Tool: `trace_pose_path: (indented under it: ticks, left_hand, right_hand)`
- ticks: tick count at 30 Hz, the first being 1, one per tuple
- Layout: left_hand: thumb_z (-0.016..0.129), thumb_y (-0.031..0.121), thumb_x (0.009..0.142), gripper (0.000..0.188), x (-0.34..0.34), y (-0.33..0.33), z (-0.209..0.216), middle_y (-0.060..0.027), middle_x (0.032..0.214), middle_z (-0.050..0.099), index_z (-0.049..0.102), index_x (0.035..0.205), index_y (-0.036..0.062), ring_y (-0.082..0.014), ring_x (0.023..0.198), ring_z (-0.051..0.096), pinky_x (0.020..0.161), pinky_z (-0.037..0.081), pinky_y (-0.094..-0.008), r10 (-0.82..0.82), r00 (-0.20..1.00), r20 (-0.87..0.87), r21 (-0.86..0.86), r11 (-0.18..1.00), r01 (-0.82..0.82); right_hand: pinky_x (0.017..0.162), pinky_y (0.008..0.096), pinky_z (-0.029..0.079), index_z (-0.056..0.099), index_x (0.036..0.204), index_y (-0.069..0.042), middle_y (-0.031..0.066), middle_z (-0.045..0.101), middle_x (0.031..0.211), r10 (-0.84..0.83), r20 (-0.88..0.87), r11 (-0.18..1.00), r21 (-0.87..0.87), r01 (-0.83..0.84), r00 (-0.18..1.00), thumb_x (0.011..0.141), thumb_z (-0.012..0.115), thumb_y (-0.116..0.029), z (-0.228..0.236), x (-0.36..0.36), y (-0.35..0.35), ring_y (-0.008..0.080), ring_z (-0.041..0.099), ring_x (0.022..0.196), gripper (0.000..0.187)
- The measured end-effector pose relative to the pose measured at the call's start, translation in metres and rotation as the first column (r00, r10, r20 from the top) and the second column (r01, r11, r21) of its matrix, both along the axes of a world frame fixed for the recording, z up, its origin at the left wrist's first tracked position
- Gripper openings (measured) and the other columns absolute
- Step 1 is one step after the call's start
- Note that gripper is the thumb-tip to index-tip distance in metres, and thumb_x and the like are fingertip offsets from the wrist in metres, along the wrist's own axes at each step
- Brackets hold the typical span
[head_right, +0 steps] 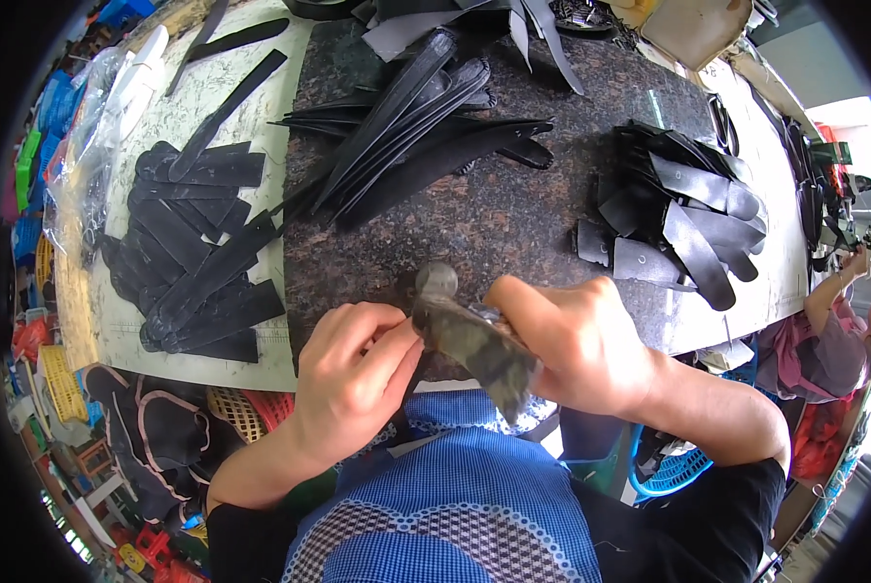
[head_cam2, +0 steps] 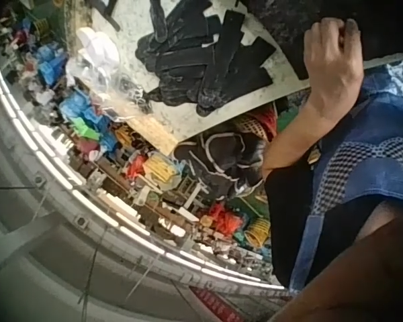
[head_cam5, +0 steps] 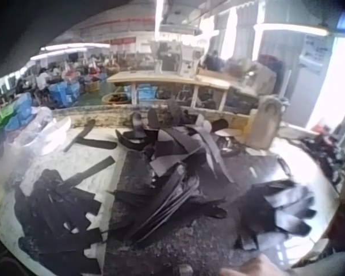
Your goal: Hammering and applying glue to leather shoe components at a workbench.
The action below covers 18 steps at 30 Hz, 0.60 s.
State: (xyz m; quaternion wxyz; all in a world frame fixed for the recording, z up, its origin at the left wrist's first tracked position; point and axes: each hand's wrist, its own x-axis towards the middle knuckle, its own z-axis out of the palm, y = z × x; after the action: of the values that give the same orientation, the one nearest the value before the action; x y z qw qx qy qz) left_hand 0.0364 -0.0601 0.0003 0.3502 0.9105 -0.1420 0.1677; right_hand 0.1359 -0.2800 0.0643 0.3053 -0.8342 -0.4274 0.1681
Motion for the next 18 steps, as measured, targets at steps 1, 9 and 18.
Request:
trace_pose_path:
  ticks: [1,9,18]
  left_hand:
    - [0.076,-0.001,0.076,0.025,0.000,0.001,0.001,-0.0033,0.088,0.063,0.073,0.102,0.0009,-0.0181,0.070,0.058,0.067,0.049,-0.0318,0.005,1.000,-0.002,0.004,1.000,-0.005]
    - [0.081,-0.003,0.070,0.025,0.000,0.009,0.003,-0.0043,0.084,0.065,0.074,0.093,0.0024,-0.0222,0.070,0.064,0.063,0.052,-0.0349,-0.032,0.997,-0.071,-0.076,0.997,0.027]
    - [0.078,-0.005,0.074,0.020,0.040,0.003,-0.008,-0.0064,0.082,0.062,0.072,0.093,-0.0004,-0.0220,0.068,0.065,0.059,0.054,-0.0326,-0.070,0.988,0.140,0.030,0.997,0.066]
  right_hand:
    - [0.045,0.0383,0.046,0.054,0.094,-0.004,0.0083,0.057,0.061,0.001,0.000,0.999,0.043,-0.001,1.000,0.086,0.072,-0.013,-0.008,0.001,-0.003,0.0286,0.062,0.050,0.021]
    - [0.046,0.0386,0.047,0.055,0.096,-0.004,0.0077,0.056,0.061,-0.058,-0.021,0.994,0.091,0.060,0.998,0.078,0.076,-0.011,-0.031,-0.006,-0.012,0.0275,0.063,0.050,0.029]
    - [0.048,0.0365,0.049,0.067,0.108,-0.001,0.0102,0.066,0.074,-0.294,0.055,0.946,0.158,0.283,0.954,0.089,0.073,-0.009,-0.009,0.013,-0.002,0.0260,0.068,0.056,0.022]
